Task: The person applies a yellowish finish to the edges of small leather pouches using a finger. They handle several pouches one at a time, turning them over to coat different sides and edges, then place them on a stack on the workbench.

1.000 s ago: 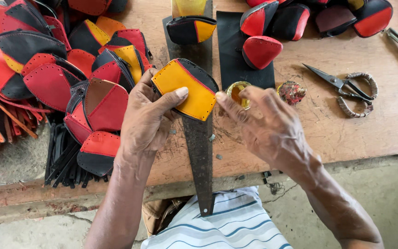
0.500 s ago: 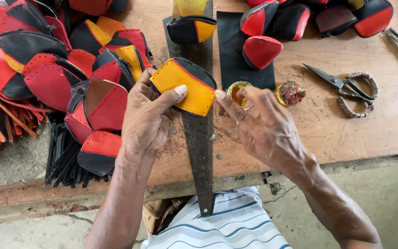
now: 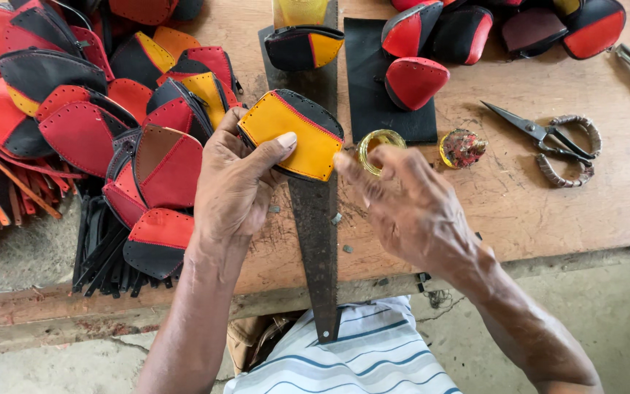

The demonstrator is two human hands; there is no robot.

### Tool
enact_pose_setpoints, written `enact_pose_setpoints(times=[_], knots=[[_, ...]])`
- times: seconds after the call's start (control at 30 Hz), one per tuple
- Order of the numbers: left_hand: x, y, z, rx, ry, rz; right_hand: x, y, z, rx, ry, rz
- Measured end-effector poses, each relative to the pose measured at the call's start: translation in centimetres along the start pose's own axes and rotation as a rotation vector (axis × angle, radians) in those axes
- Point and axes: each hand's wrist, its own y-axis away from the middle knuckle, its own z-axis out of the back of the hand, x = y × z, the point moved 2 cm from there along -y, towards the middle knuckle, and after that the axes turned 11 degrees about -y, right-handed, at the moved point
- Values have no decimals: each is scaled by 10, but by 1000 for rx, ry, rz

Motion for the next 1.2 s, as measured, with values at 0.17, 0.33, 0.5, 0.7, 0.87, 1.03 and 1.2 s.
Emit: enact_pose_setpoints(times=[0.17, 0.33, 0.5, 0.7, 0.87, 1.03, 1.2], knots=[[5, -4, 3, -32, -33, 1, 16, 10, -9, 64, -112, 64], [11, -12, 3, -71, -307, -35, 13, 10, -7, 21, -388, -89], [4, -23, -5, -102, -814, -232, 1, 1, 12, -131, -283, -47], [-7, -44, -21, -157, -1072, -472, -10, -16, 29, -211, -300, -124], [-12, -64, -34, -156, -1527, -814, -20, -28, 38, -228, -310, -191], [-10, -88, -41, -160, -1643, -945, -29, -34, 36, -237, -359, -208], [-3, -100, -43, -164, -1641, -965, -38, -34, 34, -239, -334, -225]])
